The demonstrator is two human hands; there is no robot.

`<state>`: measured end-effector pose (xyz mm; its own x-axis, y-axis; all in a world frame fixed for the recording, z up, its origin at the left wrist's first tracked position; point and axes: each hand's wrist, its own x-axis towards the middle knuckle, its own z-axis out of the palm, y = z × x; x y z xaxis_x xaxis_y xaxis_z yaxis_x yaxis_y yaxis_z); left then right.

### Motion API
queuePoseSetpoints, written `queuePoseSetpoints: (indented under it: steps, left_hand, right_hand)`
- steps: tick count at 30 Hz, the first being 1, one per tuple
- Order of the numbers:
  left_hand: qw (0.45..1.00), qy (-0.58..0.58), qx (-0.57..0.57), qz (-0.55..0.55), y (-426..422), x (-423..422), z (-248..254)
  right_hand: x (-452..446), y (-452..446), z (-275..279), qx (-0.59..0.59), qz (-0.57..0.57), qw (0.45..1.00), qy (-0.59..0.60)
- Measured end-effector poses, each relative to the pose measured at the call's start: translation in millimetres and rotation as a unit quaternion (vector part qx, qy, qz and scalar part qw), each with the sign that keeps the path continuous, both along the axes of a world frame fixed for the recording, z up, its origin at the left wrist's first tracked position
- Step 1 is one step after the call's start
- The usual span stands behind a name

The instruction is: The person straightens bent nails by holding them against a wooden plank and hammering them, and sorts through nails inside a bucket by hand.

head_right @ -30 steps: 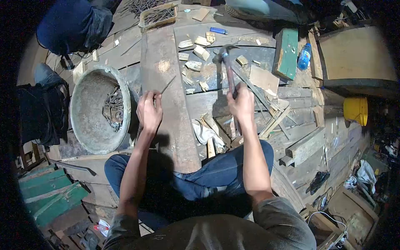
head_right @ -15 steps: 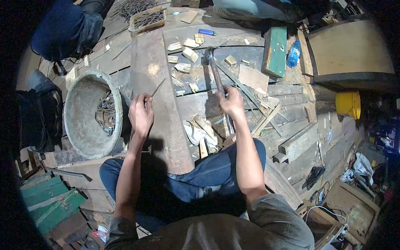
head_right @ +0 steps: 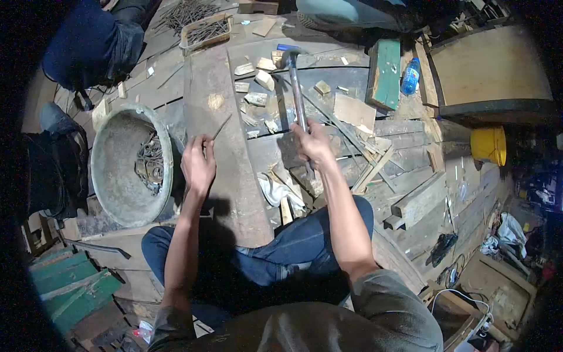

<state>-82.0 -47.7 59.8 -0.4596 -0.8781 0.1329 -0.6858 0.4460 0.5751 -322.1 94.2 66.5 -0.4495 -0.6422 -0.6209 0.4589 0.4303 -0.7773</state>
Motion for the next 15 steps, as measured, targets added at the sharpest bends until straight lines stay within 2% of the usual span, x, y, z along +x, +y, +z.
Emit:
queuePoseSetpoints:
  steps: [2,5,6,9,11,14,15]
  left_hand:
    - [1.0,-0.004,0.005,-0.006,-0.9,1.9,-4.5]
    - [1.0,0.011,0.001,0.001,-0.4,1.7,-8.7]
    - [1.0,-0.006,-0.008,0.0,0.3,0.5,-3.5]
    - [1.0,0.016,-0.01,-0.002,1.1,0.0,-0.5]
    - [0.999,0.03,-0.014,-0.006,0.8,1.1,-3.1]
    - [0.999,0.048,0.0,0.001,-0.1,2.4,-5.3]
    - [0.998,0.057,-0.004,0.004,-0.2,2.1,-6.8]
  right_hand:
    - [1.3,-1.0,-9.9,0.038,0.008,0.999,-0.006]
    - [13.8,-0.7,-3.0,0.113,0.017,0.985,0.131]
    - [3.6,4.0,-18.0,0.121,0.03,0.985,0.121]
    - [1.8,3.4,-27.8,0.118,0.036,0.972,0.201]
    - [2.3,1.4,-35.8,0.108,0.046,0.937,0.329]
    - [20.0,-1.8,0.0,0.097,0.043,0.894,0.436]
    - [25.4,-0.4,5.9,0.078,0.049,0.9,0.426]
